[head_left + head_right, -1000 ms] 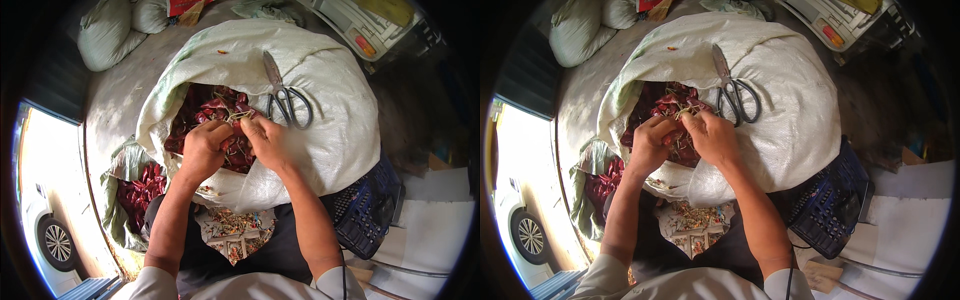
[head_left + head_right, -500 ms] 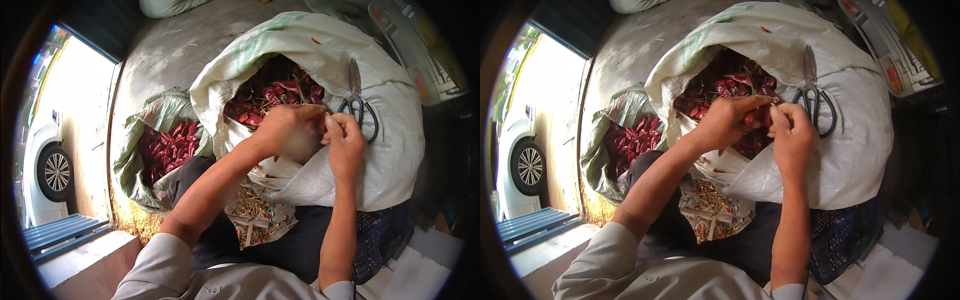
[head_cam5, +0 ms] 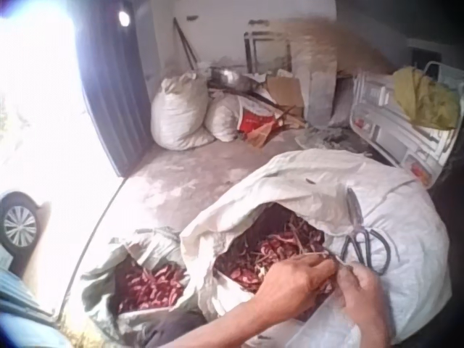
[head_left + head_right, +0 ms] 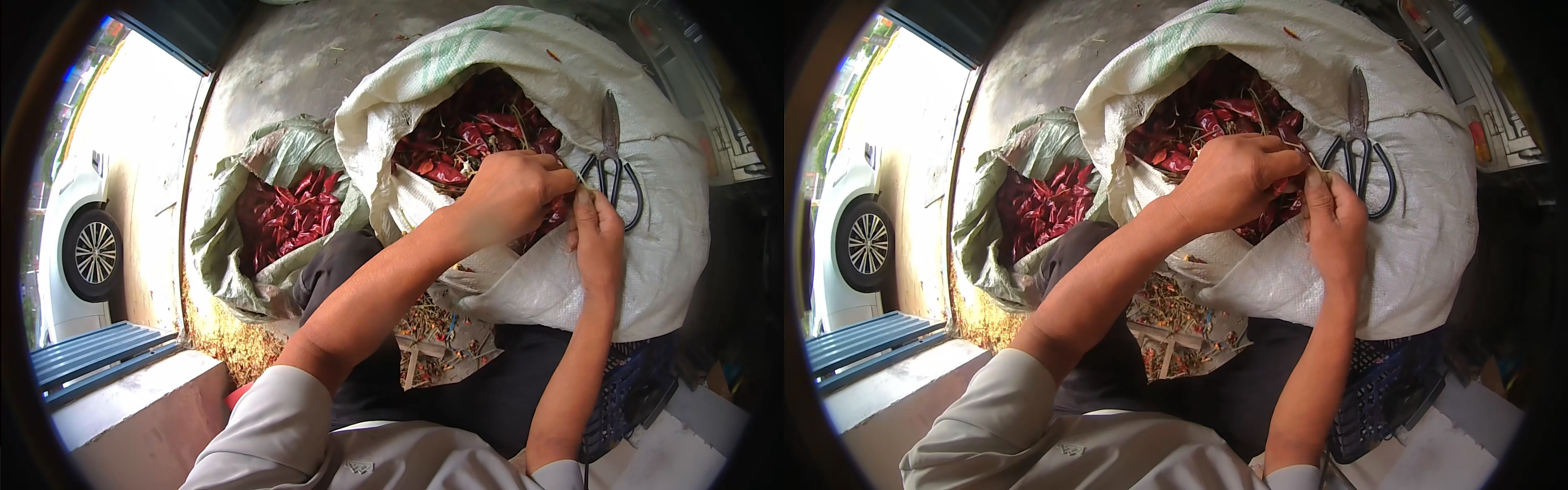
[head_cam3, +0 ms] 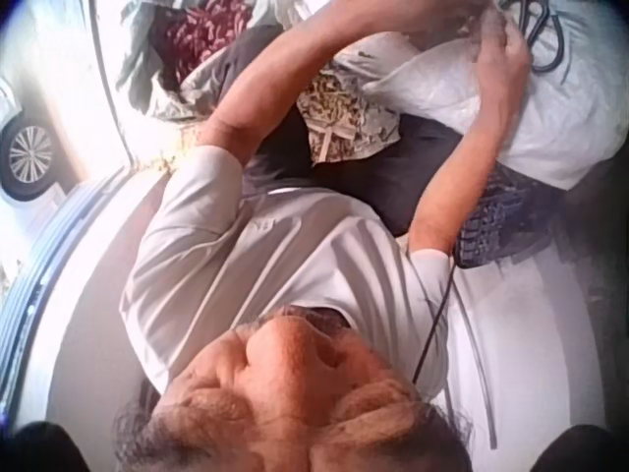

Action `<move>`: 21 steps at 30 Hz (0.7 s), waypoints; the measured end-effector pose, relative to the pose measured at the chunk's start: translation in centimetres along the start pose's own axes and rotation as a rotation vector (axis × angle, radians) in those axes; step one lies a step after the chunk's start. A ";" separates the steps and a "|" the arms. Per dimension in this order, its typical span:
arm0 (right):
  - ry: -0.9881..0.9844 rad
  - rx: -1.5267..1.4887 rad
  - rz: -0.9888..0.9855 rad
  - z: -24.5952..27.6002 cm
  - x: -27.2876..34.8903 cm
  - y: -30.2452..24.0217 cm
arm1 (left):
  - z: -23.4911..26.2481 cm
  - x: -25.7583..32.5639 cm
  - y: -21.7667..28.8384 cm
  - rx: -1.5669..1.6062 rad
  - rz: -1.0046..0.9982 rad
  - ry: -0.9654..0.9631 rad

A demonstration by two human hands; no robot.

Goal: The person removes stems from dried red chili peppers one by one using scissors. They pick peppers from a large white sack, cut the stems, and drop the peppers back into the sack while discarding the stems onto a patterned cloth on their lap.

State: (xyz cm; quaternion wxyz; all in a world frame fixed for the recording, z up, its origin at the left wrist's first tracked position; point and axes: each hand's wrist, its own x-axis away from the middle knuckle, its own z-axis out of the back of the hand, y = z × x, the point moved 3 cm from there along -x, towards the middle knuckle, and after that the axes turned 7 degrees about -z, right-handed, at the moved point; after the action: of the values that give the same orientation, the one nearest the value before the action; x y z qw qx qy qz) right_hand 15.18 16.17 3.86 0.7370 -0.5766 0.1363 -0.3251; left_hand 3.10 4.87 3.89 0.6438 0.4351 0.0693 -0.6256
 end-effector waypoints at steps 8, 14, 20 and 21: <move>-0.145 0.062 -0.049 -0.2 0.2 0.1 | 0.9 1.4 -0.3 0.109 0.021 -0.093; 0.099 -0.091 0.198 -2.6 1.3 -1.7 | 1.7 1.7 1.1 0.346 0.271 0.144; -0.069 -0.732 -0.005 -5.1 2.0 -1.4 | 1.5 3.1 2.3 0.884 0.698 0.384; -0.117 -0.800 0.012 -5.3 1.9 -1.0 | 1.4 3.1 2.6 0.889 0.724 0.404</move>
State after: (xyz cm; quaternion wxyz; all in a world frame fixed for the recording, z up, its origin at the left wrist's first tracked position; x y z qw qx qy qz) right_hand 13.28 10.79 3.56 0.4628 -0.8348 0.2130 -0.2087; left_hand 5.38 1.19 4.00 0.5464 0.7683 -0.2301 -0.2412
